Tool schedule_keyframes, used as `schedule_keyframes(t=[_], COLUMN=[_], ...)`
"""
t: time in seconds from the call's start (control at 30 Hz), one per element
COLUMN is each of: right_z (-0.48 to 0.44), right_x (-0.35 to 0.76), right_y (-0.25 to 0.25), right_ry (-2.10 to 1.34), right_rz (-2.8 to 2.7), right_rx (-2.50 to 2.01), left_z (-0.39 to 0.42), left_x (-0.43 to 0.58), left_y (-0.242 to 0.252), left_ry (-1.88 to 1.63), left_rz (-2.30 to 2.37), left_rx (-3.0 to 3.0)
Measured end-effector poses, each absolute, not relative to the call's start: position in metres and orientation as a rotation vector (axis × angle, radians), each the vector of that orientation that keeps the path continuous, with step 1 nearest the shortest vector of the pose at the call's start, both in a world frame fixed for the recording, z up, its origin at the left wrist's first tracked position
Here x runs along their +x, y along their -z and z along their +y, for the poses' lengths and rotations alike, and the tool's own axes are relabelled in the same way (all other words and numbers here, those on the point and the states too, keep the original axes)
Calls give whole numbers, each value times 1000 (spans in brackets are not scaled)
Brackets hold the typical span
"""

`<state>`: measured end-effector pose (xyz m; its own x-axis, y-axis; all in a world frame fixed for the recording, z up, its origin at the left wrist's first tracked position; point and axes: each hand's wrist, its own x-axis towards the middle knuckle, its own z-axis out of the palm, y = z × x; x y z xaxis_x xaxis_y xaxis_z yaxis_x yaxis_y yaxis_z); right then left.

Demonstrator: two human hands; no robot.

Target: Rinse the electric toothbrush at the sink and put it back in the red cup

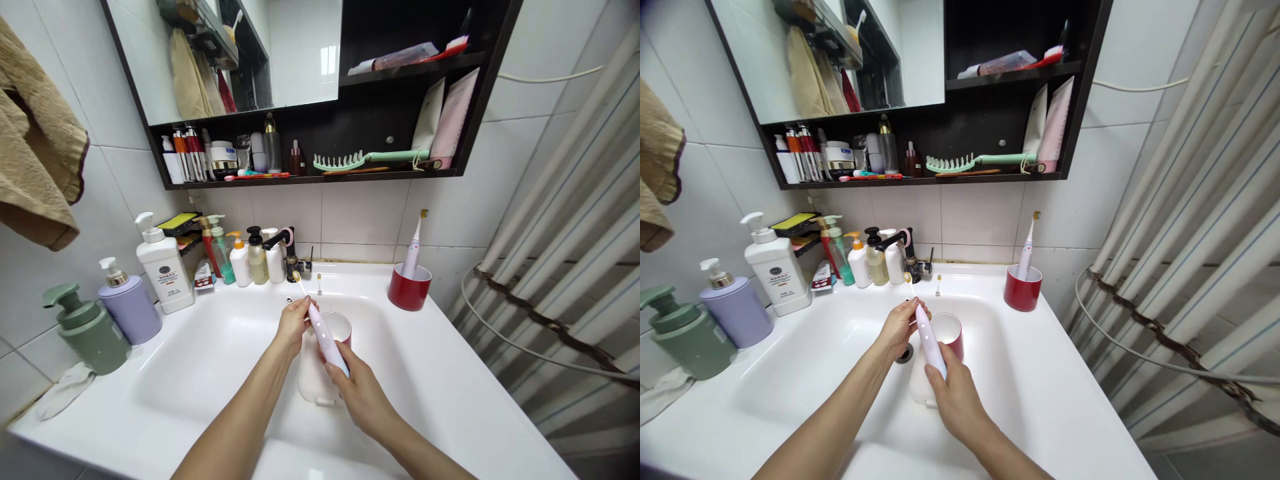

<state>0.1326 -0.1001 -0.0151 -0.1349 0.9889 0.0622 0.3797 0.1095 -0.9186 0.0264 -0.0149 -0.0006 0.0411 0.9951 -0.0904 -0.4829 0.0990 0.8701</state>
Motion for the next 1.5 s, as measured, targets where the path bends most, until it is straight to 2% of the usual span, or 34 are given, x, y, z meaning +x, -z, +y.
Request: schedule_keyframes(t=[0.27,0.47,0.8,1.0,1.2,1.5], right_z=[-105,-103,-102,-63,-12,-2], right_x=[124,124,122,133,144,141], right_y=[7,9,15,-1,-7,30], right_ry=[-1281,-1240,-1426,-1024,-818,-570], right_rz=[-1444,-1422,-1288,-1216,-1228,-1402], right_rx=[-1303,-1328,-1161,-1192,-1263,-1555], left_z=[-19,-18,-26,-27,-27,-33], left_x=[30,29,35,35,32,25], left_y=[-5,-4,-10,-3,14,38], left_ry=[-1289,-1325,-1285,-1343,-1332,-763], left_rz=[886,914,811,967,1139,1330], left_rx=[855,803,786,984,1595,2538])
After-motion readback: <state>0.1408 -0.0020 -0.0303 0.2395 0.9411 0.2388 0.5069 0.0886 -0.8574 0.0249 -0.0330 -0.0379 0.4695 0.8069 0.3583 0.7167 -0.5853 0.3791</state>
